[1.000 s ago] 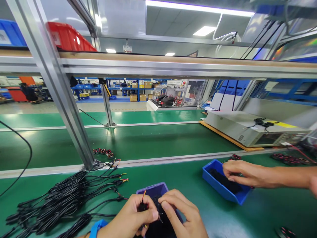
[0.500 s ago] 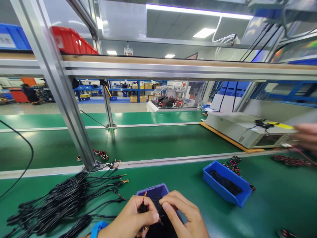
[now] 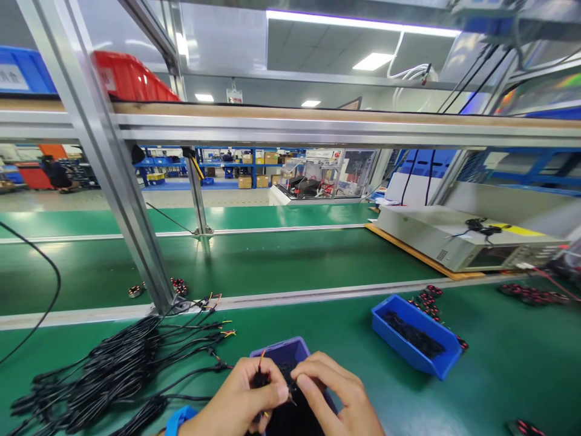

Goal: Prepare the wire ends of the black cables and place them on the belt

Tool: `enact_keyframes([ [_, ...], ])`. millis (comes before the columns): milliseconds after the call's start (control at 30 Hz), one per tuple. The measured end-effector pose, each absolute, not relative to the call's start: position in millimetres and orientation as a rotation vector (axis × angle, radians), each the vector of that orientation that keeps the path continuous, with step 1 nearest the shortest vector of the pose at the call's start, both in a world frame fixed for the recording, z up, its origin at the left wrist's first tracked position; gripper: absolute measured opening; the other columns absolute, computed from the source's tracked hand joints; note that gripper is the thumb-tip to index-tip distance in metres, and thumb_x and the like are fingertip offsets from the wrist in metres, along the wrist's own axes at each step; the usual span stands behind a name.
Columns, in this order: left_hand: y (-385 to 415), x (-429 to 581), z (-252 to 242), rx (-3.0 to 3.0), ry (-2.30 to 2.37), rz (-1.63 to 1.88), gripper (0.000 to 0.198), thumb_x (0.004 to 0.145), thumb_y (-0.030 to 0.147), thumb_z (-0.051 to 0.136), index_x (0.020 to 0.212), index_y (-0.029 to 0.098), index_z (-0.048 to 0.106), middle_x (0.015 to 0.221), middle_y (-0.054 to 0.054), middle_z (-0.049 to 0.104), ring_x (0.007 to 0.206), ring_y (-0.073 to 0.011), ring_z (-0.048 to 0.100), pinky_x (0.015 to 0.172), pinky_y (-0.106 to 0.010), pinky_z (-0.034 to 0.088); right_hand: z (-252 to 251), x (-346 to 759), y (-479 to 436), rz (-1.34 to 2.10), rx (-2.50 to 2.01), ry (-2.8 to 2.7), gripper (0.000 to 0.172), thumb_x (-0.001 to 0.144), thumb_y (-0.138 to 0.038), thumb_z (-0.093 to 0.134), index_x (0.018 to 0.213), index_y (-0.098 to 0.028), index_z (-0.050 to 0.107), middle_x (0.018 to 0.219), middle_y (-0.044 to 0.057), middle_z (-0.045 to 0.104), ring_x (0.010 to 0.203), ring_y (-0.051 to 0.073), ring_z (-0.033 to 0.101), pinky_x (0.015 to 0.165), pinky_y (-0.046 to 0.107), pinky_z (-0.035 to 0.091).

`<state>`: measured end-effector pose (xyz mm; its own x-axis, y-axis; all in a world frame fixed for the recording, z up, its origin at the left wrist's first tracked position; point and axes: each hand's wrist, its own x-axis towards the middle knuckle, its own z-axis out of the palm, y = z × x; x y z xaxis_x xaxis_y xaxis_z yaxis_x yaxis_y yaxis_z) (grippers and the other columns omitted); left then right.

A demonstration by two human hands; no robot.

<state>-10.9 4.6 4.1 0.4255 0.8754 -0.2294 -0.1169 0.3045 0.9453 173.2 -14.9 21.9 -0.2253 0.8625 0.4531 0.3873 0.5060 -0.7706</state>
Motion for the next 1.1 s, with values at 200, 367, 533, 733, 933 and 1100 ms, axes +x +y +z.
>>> enact_keyframes([
  [200, 5.6, -12.3, -0.7, 1.061, 0.911, 0.803, 0.053, 0.06, 0.066, 0.08, 0.069, 0.02, 0.054, 0.04, 0.011, 0.037, 0.034, -0.006, 0.031, 0.036, -0.018, 0.018, 22.2, 171.0, -14.0, 0.689, -0.963, -1.901, 0.025, 0.092, -0.019, 0.054, 0.095, -0.026, 0.078, 0.082, 0.004, 0.074, 0.076, 0.02, 0.069, 0.07, 0.026, 0.053],
  [367, 8.4, -10.8, -3.2, 1.026, 0.838, 0.825, 0.037, 0.069, 0.05, 0.076, 0.073, 0.02, 0.055, 0.042, 0.012, 0.037, 0.034, -0.0059, 0.03, 0.034, -0.017, 0.017, 16.6, 169.5, -12.0, 0.668, -1.0, -1.867, 0.017, 0.087, -0.019, 0.059, 0.089, -0.024, 0.075, 0.078, 0.004, 0.07, 0.067, 0.018, 0.066, 0.062, 0.023, 0.052],
  [533, 9.7, -10.0, -6.3, 0.921, 0.679, 0.878, 0.028, 0.065, 0.034, 0.075, 0.076, 0.02, 0.053, 0.064, 0.006, 0.052, 0.037, -0.0041, 0.038, 0.033, -0.016, 0.02, 7.5, 167.8, -8.5, 0.666, -1.041, -1.845, 0.017, 0.087, -0.014, 0.055, 0.084, -0.022, 0.07, 0.076, 0.002, 0.069, 0.063, 0.015, 0.066, 0.059, 0.02, 0.051],
  [733, 8.3, -10.9, -9.9, 0.956, 0.667, 0.9, 0.042, 0.067, 0.046, 0.082, 0.078, 0.019, 0.052, 0.059, 0.008, 0.048, 0.038, -0.0041, 0.04, 0.034, -0.015, 0.02, 7.5, 172.3, -4.9, 0.678, -0.987, -1.892, 0.021, 0.083, -0.012, 0.057, 0.096, -0.021, 0.07, 0.083, 0.003, 0.07, 0.068, 0.015, 0.066, 0.063, 0.02, 0.052],
  [933, 6.7, -11.6, -0.8, 0.969, 0.725, 0.861, 0.05, 0.061, 0.051, 0.086, 0.078, 0.018, 0.052, 0.064, 0.007, 0.052, 0.039, -0.0031, 0.042, 0.036, -0.015, 0.022, 16.7, 176.9, -6.4, 0.577, -0.902, -1.979, 0.017, 0.08, -0.009, 0.057, 0.079, -0.022, 0.068, 0.072, 0.001, 0.069, 0.066, 0.015, 0.063, 0.061, 0.021, 0.05],
  [1100, 8.6, -6.5, -3.2, 0.854, 0.756, 0.863, 0.043, 0.059, 0.046, 0.081, 0.074, 0.019, 0.05, 0.061, 0.002, 0.062, 0.034, -0.004, 0.041, 0.032, -0.016, 0.019, 17.3, 186.5, -4.0, 0.581, -0.991, -2.019, 0.033, 0.084, -0.012, 0.055, 0.114, -0.022, 0.064, 0.087, 0.002, 0.073, 0.074, 0.017, 0.067, 0.069, 0.024, 0.053],
])
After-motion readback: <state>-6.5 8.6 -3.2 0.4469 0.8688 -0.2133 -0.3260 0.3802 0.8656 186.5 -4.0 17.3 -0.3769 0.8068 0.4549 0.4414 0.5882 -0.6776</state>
